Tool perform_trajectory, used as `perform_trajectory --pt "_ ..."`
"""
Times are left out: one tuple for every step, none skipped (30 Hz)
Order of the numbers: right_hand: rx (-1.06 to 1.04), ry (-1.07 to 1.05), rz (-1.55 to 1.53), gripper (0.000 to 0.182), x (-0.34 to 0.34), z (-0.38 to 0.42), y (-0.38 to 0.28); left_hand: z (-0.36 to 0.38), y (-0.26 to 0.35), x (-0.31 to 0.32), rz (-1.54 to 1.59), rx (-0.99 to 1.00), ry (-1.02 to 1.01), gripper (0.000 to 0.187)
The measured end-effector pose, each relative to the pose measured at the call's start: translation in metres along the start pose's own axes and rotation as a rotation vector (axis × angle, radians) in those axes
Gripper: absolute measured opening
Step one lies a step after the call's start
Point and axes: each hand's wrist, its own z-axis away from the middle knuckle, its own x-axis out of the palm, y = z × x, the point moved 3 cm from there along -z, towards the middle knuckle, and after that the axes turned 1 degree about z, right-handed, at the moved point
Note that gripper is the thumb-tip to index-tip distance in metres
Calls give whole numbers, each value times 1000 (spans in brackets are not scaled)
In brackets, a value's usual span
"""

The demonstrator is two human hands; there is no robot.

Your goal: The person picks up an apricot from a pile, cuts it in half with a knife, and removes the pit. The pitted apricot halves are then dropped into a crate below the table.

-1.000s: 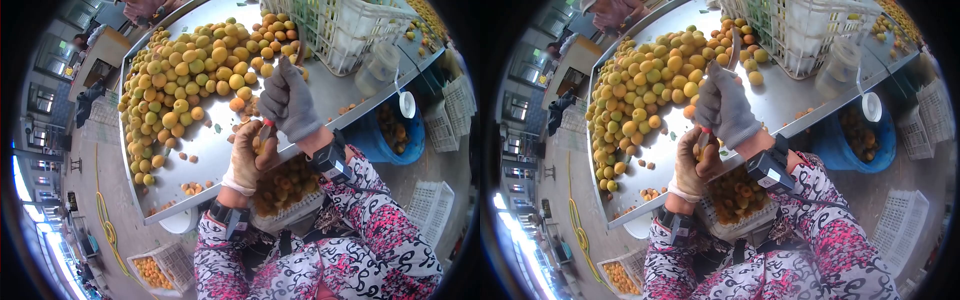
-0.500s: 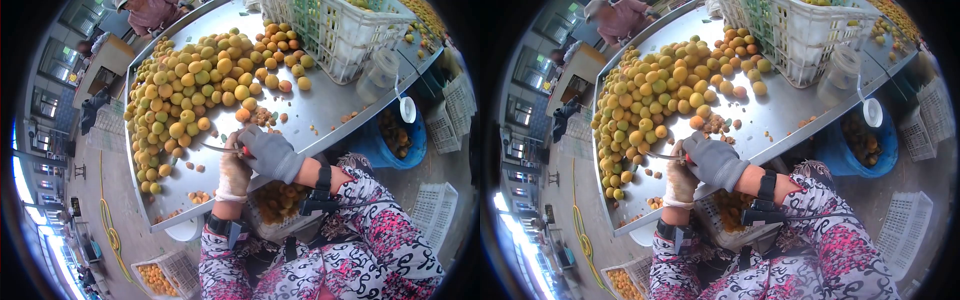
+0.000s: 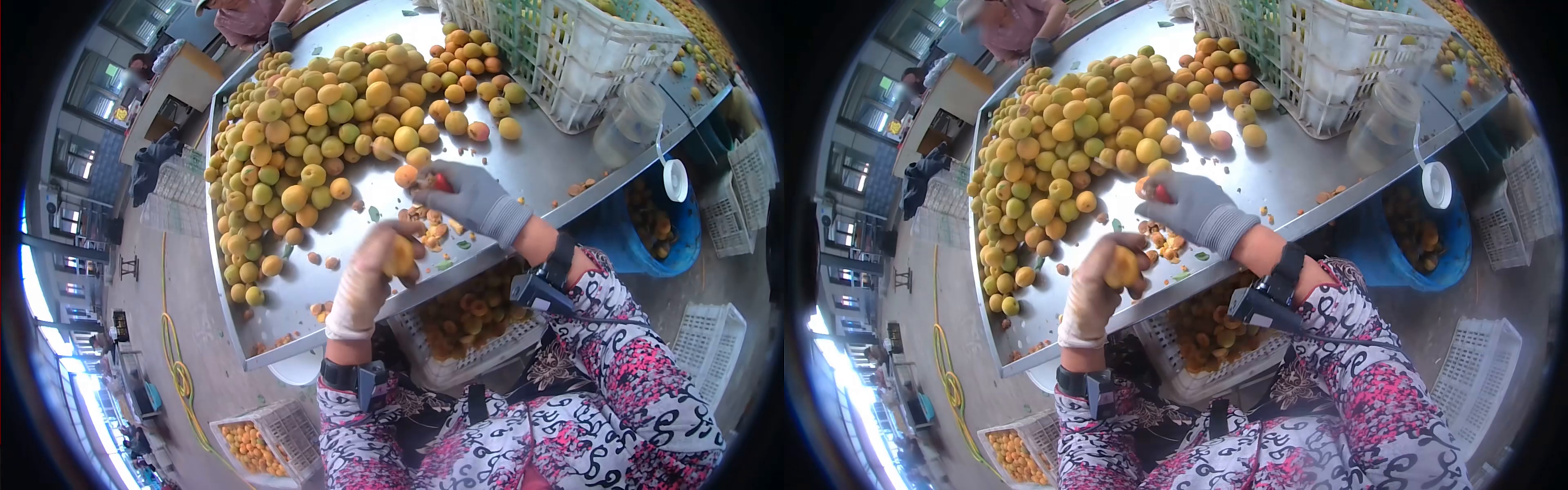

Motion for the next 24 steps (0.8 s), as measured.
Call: perform_trajectory --pt "24 84 58 36 -5 -2 1 5 1 10 -104 -32 -125 34" --pt "20 141 29 42 -9 -1 0 10 2 17 -292 -43 -242 33" --pt "22 141 29 42 -13 -4 -1 14 2 24 -481 -55 -359 32" --pt "108 139 -45 43 -19 -7 -1 18 4 33 -529 -49 -392 33" --pt "194 139 -120 44 -23 -8 0 15 4 34 -530 -50 -394 33" --pt "189 140 -213 45 -26 -6 -5 7 6 31 -493 1 -275 34" --pt "188 145 -216 45 -26 -5 -4 -2 7 27 -455 53 -158 35" --pt "163 167 -227 44 -26 -5 -3 -21 1 11 -561 98 -40 38" --pt "138 189 -238 43 -26 -4 -2 -45 -7 -7 -664 250 60 42" --pt "138 192 -240 43 -25 -4 -1 -66 -8 -17 -783 322 187 43" --pt "132 183 -267 43 -24 -4 0 -81 -10 -24 -983 332 283 46" --pt "125 175 -293 44 -23 -4 0 -95 -7 -23 -1066 210 349 46" --pt "126 177 -293 44 -23 -5 1 -107 -6 -21 -1146 85 414 47" --pt "108 179 -265 43 -23 -5 1 -116 -7 -19 -1146 85 411 47" --pt "90 181 -238 43 -23 -5 1 -125 -10 -17 -1330 128 391 47" --pt "102 166 -224 42 -24 -4 -1 -132 -13 -16 -1514 173 369 46" --pt "102 170 -226 42 -25 -3 -2 -135 -15 -20 -1517 176 367 46" --pt "102 173 -246 41 -26 -3 -3 -133 -10 -17 -1374 137 325 47" --pt "102 174 -266 41 -27 -3 -4 -132 -6 -14 -1230 99 285 47" --pt "100 176 -271 41 -30 -2 -5 -123 -8 -15 -695 -96 257 46" --pt "135 162 -305 39 -30 -1 -6 -125 -18 -37 -472 65 268 40" --pt "168 144 -341 37 -29 -1 -7 -125 -24 -51 -374 156 204 37" --pt "162 134 -351 37 -27 0 -8 -120 -25 -61 -275 249 143 35" --pt "153 117 -399 35 -25 2 -9 -93 -11 -40 245 7 72 40"
